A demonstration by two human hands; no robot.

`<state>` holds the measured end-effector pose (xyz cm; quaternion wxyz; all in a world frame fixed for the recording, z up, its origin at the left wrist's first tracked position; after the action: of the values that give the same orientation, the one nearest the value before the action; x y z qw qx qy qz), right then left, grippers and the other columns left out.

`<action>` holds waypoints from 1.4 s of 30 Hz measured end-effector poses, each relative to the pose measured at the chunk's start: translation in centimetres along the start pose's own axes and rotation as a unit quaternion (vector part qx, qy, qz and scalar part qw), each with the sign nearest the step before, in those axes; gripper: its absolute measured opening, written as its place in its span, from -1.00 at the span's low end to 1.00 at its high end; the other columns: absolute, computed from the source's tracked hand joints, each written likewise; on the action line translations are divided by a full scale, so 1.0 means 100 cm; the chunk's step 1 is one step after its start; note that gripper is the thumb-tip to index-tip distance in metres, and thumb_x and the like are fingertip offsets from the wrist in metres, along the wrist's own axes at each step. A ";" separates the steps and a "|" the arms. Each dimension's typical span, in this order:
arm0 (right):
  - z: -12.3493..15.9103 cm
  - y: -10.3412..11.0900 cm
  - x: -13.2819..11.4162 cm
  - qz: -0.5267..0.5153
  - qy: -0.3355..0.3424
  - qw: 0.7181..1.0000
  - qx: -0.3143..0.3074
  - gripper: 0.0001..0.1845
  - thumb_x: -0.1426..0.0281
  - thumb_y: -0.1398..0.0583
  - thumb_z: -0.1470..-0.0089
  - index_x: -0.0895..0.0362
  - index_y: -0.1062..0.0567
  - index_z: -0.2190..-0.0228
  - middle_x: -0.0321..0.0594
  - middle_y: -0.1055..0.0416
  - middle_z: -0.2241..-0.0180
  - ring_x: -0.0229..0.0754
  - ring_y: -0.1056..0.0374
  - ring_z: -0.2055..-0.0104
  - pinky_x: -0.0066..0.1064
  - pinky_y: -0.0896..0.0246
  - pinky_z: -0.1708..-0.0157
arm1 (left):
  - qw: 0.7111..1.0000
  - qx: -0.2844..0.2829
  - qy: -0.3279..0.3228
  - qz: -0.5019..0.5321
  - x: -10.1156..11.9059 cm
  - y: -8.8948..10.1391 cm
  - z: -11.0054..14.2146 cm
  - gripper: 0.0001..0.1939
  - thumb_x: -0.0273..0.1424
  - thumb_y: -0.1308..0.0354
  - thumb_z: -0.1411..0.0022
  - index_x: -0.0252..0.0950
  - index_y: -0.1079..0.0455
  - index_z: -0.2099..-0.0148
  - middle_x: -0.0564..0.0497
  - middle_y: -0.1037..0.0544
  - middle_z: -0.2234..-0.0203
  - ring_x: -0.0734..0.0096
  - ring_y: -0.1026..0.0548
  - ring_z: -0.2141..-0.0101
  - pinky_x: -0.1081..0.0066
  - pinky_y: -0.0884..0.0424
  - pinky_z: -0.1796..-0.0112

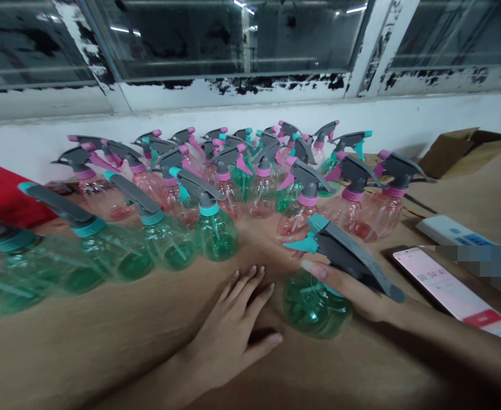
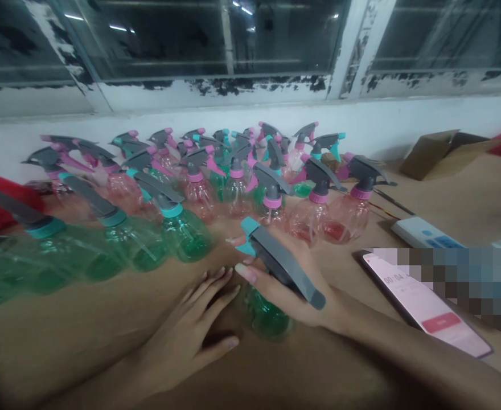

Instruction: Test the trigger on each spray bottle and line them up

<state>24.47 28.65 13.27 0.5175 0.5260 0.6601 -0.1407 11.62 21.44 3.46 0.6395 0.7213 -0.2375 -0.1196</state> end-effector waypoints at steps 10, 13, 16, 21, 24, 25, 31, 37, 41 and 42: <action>-0.001 0.000 -0.001 0.004 -0.005 1.000 -0.009 -0.68 0.23 -0.18 -0.03 0.02 -0.45 0.14 -0.23 -0.42 0.40 -0.14 -0.39 0.40 -0.32 -0.33 0.41 | 1.000 -0.011 0.001 -0.006 -0.001 0.000 0.000 -0.35 -0.03 0.06 -0.30 -0.33 -0.05 -0.27 -0.16 0.04 -0.28 0.08 0.11 -0.25 0.04 0.00 -0.15; 0.000 0.000 -0.001 0.001 -0.009 1.000 -0.014 -0.68 0.24 -0.18 -0.04 0.01 -0.44 0.13 -0.24 -0.42 0.39 -0.15 -0.40 0.40 -0.32 -0.35 0.40 | 1.000 -0.010 0.000 -0.006 0.000 0.000 0.000 -0.35 -0.03 0.05 -0.30 -0.33 -0.04 -0.27 -0.16 0.04 -0.28 0.08 0.11 -0.25 0.04 0.01 -0.15; 0.000 -0.001 0.000 0.003 -0.013 1.000 -0.017 -0.69 0.27 -0.18 -0.04 0.03 -0.44 0.13 -0.24 -0.41 0.38 -0.17 -0.39 0.39 -0.34 -0.35 0.38 | 1.000 -0.013 -0.002 -0.004 0.000 0.000 -0.001 -0.36 -0.03 0.06 -0.30 -0.33 -0.05 -0.26 -0.16 0.04 -0.27 0.08 0.11 -0.25 0.04 0.00 -0.15; 0.000 -0.002 0.002 -0.013 -0.011 1.000 -0.015 -0.70 0.28 -0.18 -0.03 0.03 -0.44 0.15 -0.22 -0.43 0.33 -0.17 -0.41 0.36 -0.35 -0.37 0.35 | 1.000 -0.005 -0.002 -0.004 0.000 0.000 0.001 -0.36 -0.03 0.06 -0.30 -0.34 -0.05 -0.26 -0.17 0.05 -0.28 0.09 0.12 -0.25 0.03 0.01 -0.15; 0.000 -0.003 0.004 -0.027 -0.016 0.999 -0.016 -0.72 0.30 -0.19 -0.03 0.02 -0.44 0.16 -0.21 -0.43 0.24 -0.18 -0.42 0.32 -0.35 -0.38 0.31 | 1.000 -0.006 -0.004 -0.004 0.000 0.000 0.001 -0.35 -0.03 0.05 -0.30 -0.34 -0.05 -0.26 -0.17 0.04 -0.28 0.09 0.11 -0.25 0.03 0.00 -0.15; 0.000 -0.004 0.004 -0.026 -0.017 0.999 -0.017 -0.72 0.30 -0.19 -0.03 0.03 -0.44 0.16 -0.22 -0.42 0.25 -0.18 -0.41 0.32 -0.36 -0.37 0.32 | 1.000 -0.007 -0.004 -0.004 0.000 0.000 0.000 -0.36 -0.03 0.06 -0.30 -0.34 -0.05 -0.26 -0.17 0.04 -0.27 0.09 0.11 -0.25 0.03 0.00 -0.15; 0.001 -0.003 0.008 -0.014 -0.025 0.999 -0.021 -0.70 0.29 -0.17 -0.05 0.04 -0.41 0.13 -0.25 -0.39 0.35 -0.21 -0.38 0.38 -0.36 -0.33 0.37 | 1.000 -0.011 -0.004 -0.005 0.000 0.000 -0.001 -0.35 -0.02 0.07 -0.30 -0.35 -0.06 -0.26 -0.18 0.03 -0.27 0.09 0.12 -0.25 0.03 0.00 -0.15; 0.002 -0.002 0.007 -0.005 -0.021 1.000 -0.022 -0.69 0.24 -0.16 -0.06 0.02 -0.41 0.13 -0.26 -0.40 0.40 -0.19 -0.37 0.43 -0.35 -0.33 0.42 | 1.000 -0.008 -0.001 0.002 0.000 0.000 0.000 -0.36 -0.03 0.06 -0.30 -0.33 -0.06 -0.26 -0.17 0.03 -0.27 0.08 0.10 -0.25 0.03 -0.01 -0.15; 0.001 -0.002 0.004 0.013 -0.010 1.000 -0.019 -0.78 0.26 -0.16 -0.06 0.02 -0.42 0.22 -0.32 -0.39 0.49 -0.22 -0.35 0.50 -0.39 -0.31 0.49 | 1.000 -0.003 0.001 0.010 0.000 0.001 0.000 -0.37 -0.05 0.05 -0.30 -0.31 -0.04 -0.27 -0.15 0.02 -0.27 0.06 0.09 -0.24 0.02 -0.02 -0.14; 0.000 -0.002 0.002 0.013 -0.002 1.000 -0.020 -0.79 0.26 -0.16 -0.06 0.02 -0.42 0.23 -0.33 -0.38 0.52 -0.23 -0.35 0.52 -0.39 -0.30 0.51 | 1.000 -0.002 0.000 0.010 0.000 0.001 0.001 -0.37 -0.04 0.05 -0.30 -0.31 -0.04 -0.27 -0.14 0.02 -0.27 0.06 0.09 -0.24 0.02 -0.02 -0.15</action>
<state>24.33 28.72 13.00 0.5314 0.5233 0.6549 -0.1221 11.55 21.39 3.60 0.6426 0.7174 -0.2441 -0.1134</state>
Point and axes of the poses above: each hand's wrist, its own z-axis away from the middle knuckle, its own y-axis out of the back of the hand, x = y × z, the point moved 8 cm from there along -z, towards the middle knuckle
